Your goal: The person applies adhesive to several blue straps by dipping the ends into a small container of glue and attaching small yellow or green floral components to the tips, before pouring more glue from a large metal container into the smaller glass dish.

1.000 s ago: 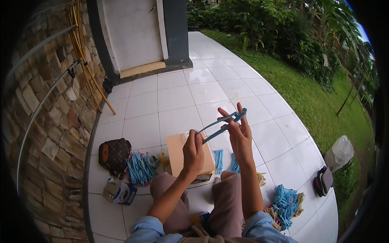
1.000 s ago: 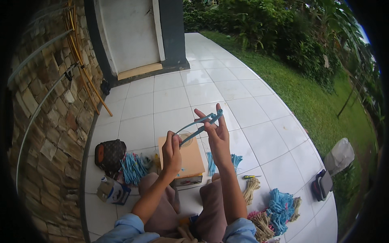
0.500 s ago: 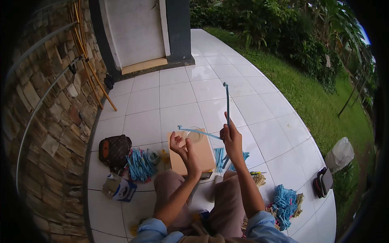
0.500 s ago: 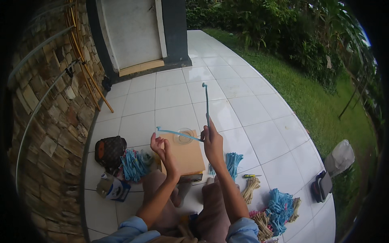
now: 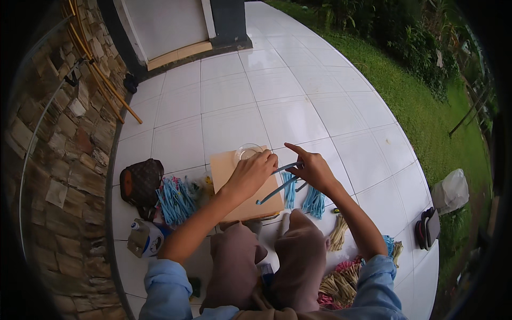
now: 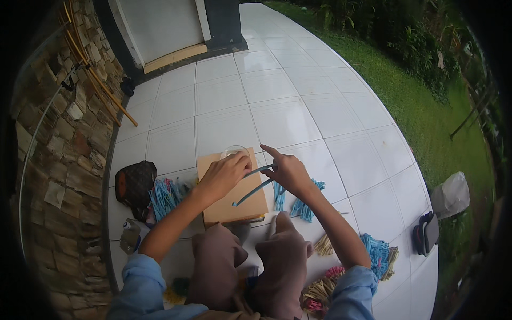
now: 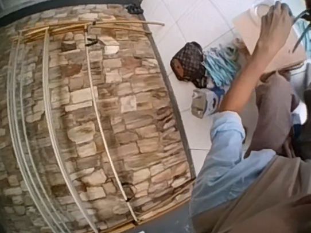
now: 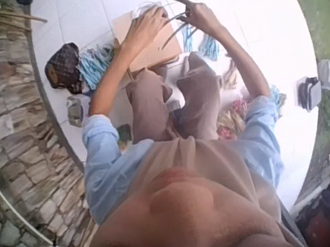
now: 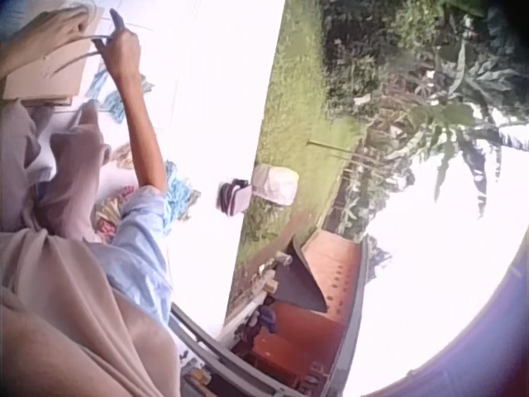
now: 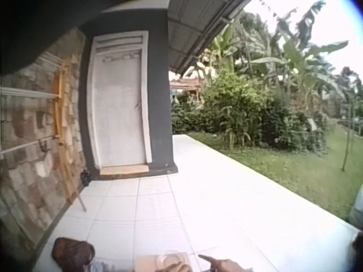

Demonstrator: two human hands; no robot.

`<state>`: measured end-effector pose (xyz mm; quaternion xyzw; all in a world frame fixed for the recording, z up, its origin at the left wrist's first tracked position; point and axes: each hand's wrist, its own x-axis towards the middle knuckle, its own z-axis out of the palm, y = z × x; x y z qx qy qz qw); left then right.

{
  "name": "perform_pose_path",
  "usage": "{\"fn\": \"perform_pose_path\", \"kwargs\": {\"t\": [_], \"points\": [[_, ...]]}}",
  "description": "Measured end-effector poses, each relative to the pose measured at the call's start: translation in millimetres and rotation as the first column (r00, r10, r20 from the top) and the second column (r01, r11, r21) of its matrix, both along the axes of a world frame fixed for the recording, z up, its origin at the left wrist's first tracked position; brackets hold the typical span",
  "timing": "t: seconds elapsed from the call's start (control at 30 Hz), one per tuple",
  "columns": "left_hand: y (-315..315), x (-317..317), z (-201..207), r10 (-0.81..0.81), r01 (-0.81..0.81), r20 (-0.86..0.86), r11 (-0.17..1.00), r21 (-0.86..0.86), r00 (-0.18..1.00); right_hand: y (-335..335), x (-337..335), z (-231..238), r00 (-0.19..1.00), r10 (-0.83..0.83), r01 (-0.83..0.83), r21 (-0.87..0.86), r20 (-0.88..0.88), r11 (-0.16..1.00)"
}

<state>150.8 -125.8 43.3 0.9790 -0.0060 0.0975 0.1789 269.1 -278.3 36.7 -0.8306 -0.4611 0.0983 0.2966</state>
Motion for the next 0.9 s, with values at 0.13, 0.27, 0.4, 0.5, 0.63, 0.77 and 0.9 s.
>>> {"fn": "perform_pose_path", "kwargs": {"t": [0.13,0.27,0.4,0.5,0.63,0.77,0.9], "points": [[-15.6,13.7,-44.0,0.065,-0.050,0.075,0.980,-0.194,0.995,4.6,22.8,-48.1,0.995,0.061,-0.065,-0.057,-0.081,0.996],[0.5,19.7,-81.6,0.058,-0.059,-0.010,0.958,-0.280,0.998,14.1,30.0,-75.0,0.986,0.132,-0.143,-0.116,-0.097,0.983],[36.6,18.3,-92.8,0.066,-0.174,-0.247,0.878,-0.447,0.967,18.5,39.5,-96.5,0.955,0.281,-0.288,-0.075,-0.092,0.955],[54.1,28.4,-110.9,-0.053,-0.309,-0.490,0.714,-0.628,0.870,19.6,58.2,-109.9,0.912,0.379,-0.382,0.011,-0.154,0.924],[59.7,32.1,-153.7,-0.069,-0.198,-0.298,0.603,-0.772,0.952,24.3,71.8,-150.0,0.762,0.333,-0.205,0.282,-0.556,0.937],[57.6,30.9,-176.5,0.013,-0.190,-0.238,0.642,-0.743,0.971,28.7,71.9,-192.9,0.723,0.338,-0.141,0.350,-0.602,0.926],[63.1,25.7,-207.7,0.041,-0.079,-0.093,0.888,-0.452,0.995,35.2,71.0,-217.5,0.759,0.295,-0.114,0.327,-0.581,0.938]]}}
